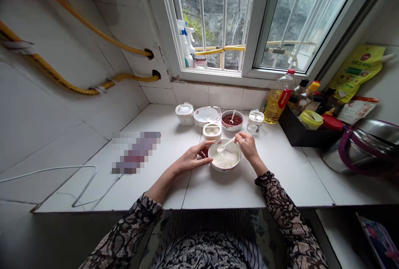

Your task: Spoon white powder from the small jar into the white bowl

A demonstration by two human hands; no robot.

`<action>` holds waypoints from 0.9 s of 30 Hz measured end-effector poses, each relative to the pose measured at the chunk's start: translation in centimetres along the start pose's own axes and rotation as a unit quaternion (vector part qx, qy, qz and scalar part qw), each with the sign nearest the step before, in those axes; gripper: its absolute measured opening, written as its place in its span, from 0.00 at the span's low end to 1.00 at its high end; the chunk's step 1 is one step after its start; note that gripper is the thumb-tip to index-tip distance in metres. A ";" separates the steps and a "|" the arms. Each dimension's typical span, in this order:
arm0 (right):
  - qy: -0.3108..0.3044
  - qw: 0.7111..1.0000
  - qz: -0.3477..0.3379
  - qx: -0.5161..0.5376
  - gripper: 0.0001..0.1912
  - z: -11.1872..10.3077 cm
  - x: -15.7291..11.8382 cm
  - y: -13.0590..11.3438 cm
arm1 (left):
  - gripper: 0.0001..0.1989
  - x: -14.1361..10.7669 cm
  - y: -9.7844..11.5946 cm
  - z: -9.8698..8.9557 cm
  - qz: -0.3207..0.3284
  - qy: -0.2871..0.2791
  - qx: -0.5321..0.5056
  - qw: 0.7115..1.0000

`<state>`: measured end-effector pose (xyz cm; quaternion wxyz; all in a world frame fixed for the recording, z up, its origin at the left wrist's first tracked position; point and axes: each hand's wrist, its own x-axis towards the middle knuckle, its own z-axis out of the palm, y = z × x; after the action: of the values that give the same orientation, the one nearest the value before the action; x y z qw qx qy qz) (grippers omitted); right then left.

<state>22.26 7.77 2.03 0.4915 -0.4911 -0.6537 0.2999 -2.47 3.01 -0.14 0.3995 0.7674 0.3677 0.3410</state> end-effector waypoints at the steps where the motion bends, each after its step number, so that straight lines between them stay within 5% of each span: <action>1: 0.003 1.000 0.010 0.012 0.17 0.0 0.2 0.1 | 0.31 0.0 0.0 0.0 0.002 0.000 -0.002 1.000; 10: 0.037 0.997 0.023 0.067 0.19 1.3 1.8 -0.4 | 0.31 0.1 0.0 0.2 0.007 0.005 0.002 1.000; 21: 0.072 0.980 -0.167 -0.083 0.13 0.8 0.6 -1.3 | 0.30 0.1 0.2 0.2 0.008 0.005 0.000 1.000; 27: 0.088 0.986 -0.134 -0.034 0.17 -0.2 0.3 -1.1 | 0.30 0.0 0.1 0.0 0.009 -0.003 0.008 1.000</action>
<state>22.03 7.67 3.16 0.5657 -0.4401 -0.6776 0.1644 -2.44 2.96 -0.05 0.3911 0.7748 0.3622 0.3399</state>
